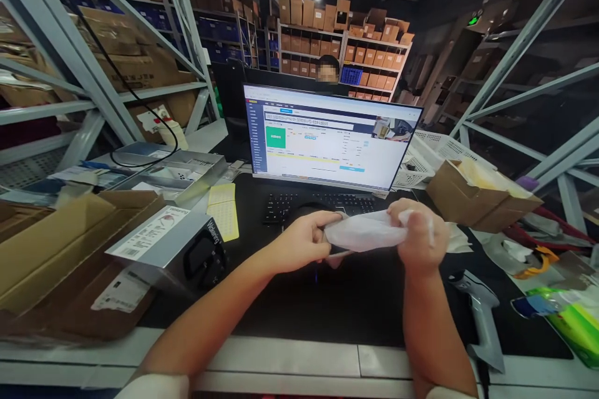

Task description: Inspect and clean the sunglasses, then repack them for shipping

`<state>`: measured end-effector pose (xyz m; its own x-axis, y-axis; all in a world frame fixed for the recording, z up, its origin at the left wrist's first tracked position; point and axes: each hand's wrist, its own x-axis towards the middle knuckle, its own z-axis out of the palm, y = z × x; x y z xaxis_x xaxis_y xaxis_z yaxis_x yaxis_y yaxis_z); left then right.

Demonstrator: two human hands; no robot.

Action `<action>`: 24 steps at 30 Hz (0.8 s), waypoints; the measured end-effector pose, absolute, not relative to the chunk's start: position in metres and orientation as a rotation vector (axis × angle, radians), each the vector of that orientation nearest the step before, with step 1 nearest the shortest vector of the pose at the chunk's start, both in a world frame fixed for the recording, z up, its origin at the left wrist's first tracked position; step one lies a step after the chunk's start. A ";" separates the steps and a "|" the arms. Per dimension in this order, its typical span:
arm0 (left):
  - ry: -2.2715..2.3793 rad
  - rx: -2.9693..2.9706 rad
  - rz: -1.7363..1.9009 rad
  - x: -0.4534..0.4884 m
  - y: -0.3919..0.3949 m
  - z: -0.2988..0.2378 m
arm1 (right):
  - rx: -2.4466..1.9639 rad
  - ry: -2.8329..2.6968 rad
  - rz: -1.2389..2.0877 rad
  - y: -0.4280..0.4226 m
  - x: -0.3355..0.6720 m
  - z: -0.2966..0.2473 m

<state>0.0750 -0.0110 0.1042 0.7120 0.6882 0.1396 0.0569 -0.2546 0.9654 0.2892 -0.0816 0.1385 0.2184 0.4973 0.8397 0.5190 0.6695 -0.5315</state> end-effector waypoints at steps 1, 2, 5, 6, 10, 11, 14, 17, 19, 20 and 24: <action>0.597 1.779 0.713 0.078 -0.012 0.101 | -1.016 -1.506 -0.077 -0.086 0.288 0.140; 0.591 1.825 0.771 0.081 -0.014 0.099 | -1.114 -1.585 -0.128 -0.089 0.284 0.140; 0.553 1.962 0.921 0.090 -0.024 0.094 | -1.308 -1.742 -0.202 -0.088 0.265 0.137; 0.531 1.979 0.938 0.091 -0.027 0.094 | -1.321 -1.773 -0.194 -0.086 0.258 0.134; 0.478 1.888 0.958 0.090 -0.031 0.099 | -1.245 -1.705 -0.031 -0.072 0.245 0.122; 0.487 1.816 0.980 0.088 -0.029 0.101 | -1.227 -1.617 0.052 -0.069 0.245 0.120; 0.503 1.585 1.077 0.084 -0.020 0.106 | -1.136 -1.290 0.326 -0.060 0.249 0.114; 0.430 1.504 1.068 0.079 -0.010 0.107 | -0.990 -1.077 0.421 -0.055 0.250 0.110; 0.337 1.472 0.935 0.075 -0.005 0.105 | -0.934 -1.038 0.385 -0.052 0.249 0.109; 0.297 1.471 0.880 0.074 -0.002 0.104 | -0.916 -1.029 0.357 -0.052 0.249 0.109; 0.311 1.647 1.052 0.071 0.003 0.101 | -0.735 -1.014 0.214 -0.051 0.248 0.112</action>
<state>0.0705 0.0029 0.1014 0.5707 0.6707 0.4739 -0.3051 -0.3626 0.8806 0.2484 -0.0515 0.1124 0.5318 0.4860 0.6935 0.1641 0.7442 -0.6474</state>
